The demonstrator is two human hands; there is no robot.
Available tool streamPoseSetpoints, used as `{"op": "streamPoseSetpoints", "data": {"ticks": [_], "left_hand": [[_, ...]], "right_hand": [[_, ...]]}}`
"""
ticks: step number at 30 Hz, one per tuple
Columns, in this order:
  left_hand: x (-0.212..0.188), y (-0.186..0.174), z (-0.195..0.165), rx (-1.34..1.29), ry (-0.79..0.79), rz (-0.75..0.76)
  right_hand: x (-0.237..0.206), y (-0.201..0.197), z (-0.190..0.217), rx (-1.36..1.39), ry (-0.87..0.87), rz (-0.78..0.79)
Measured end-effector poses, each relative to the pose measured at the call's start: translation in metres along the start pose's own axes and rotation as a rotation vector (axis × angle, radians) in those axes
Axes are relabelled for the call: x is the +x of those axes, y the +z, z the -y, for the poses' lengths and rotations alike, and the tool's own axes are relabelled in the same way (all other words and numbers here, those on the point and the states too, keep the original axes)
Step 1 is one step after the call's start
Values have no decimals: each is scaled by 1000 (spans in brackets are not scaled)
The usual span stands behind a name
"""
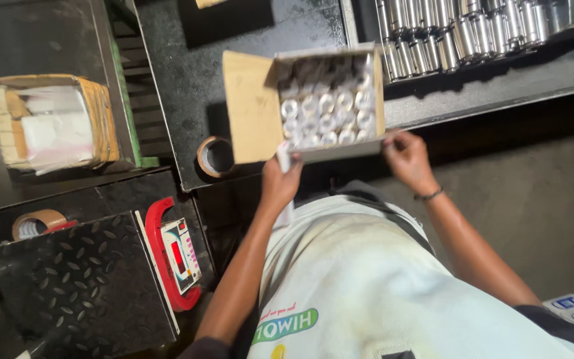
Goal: The person picks cylindrical metal parts from a tray, places them into small plastic bags, and arranges the bags in a cardboard box. The person then closes the box, seals it with tape, and stacks it with other boxes.
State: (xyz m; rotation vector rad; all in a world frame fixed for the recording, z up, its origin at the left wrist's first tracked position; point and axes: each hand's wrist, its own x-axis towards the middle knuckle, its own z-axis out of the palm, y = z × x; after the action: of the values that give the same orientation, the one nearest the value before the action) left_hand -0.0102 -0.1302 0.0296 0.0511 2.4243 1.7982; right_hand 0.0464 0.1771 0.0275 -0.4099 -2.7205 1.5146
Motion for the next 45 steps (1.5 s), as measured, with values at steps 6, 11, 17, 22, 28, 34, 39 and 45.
{"op": "streamPoseSetpoints", "data": {"ticks": [6, 11, 17, 22, 28, 34, 39, 45], "left_hand": [[23, -43, -27, 711, -301, -105], [52, -45, -42, 670, -524, -111], [55, -57, -74, 969, -541, -121], [51, 18, -63, 843, 210, -82], [41, 84, -12, 826, 308, -157], [43, 67, -15, 603, 238, -309], [24, 73, -7, 511, 239, -341], [14, 95, 22, 887, 92, -166]], "right_hand": [[35, 14, 35, -529, 76, 10], [92, 1, 87, -375, -165, 241], [39, 41, 89, -785, -664, 505], [37, 78, 24, -770, -604, 604], [60, -8, 9, -70, -61, 88], [82, -18, 58, 340, -11, 625], [96, 56, 101, -993, -644, 506], [156, 76, 158, -855, -521, 671]]}}
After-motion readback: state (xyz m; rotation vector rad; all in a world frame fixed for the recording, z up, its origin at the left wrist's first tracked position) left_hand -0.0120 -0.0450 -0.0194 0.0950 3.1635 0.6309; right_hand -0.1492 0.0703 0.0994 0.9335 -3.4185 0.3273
